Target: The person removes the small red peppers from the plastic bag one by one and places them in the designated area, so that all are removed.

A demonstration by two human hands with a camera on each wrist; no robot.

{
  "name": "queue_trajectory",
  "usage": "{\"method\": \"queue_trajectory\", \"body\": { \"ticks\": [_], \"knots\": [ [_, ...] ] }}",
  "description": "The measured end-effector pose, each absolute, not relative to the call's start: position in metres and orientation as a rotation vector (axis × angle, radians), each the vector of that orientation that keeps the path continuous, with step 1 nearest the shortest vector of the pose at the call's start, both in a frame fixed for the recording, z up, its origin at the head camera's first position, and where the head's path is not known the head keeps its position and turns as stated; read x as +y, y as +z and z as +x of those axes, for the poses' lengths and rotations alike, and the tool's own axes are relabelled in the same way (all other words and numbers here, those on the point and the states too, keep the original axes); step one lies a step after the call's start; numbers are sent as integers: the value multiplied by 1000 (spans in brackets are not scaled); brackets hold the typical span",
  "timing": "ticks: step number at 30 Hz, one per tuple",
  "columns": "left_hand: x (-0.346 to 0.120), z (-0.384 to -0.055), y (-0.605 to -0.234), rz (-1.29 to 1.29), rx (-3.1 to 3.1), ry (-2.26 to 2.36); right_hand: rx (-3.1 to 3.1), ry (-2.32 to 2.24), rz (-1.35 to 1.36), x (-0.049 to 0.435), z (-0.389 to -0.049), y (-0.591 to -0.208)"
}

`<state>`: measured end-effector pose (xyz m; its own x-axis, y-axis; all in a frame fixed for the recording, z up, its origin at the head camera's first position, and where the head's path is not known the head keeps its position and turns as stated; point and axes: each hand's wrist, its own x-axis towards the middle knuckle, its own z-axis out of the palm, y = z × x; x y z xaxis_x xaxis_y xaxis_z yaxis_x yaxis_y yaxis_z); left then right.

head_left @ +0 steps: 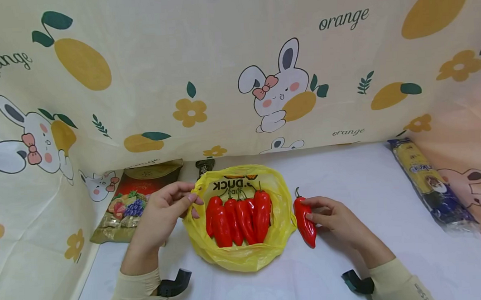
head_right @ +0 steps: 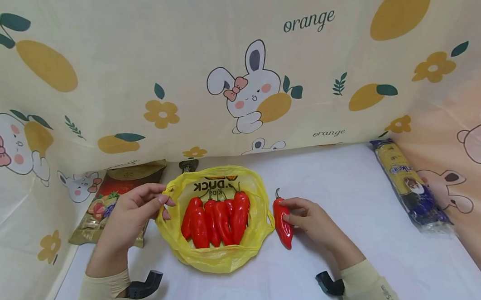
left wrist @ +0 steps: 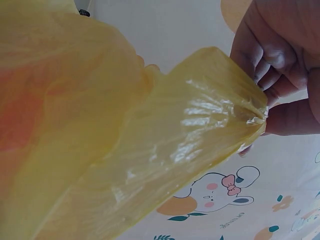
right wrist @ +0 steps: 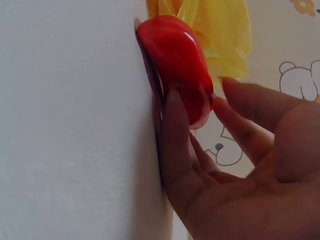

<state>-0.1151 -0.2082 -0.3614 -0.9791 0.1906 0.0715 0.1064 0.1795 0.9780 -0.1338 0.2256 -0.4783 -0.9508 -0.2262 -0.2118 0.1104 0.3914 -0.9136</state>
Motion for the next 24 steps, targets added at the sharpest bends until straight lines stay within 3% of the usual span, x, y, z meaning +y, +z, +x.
{"method": "queue_trajectory", "body": {
  "ticks": [10,24],
  "knots": [
    [-208,-115,-360,299,2364,1947,2400,-1655,-77,235,-134,-469],
    [-208,-115,-360,297,2351,1957,2382,-1920,-278,223,-124,-450]
  ]
}}
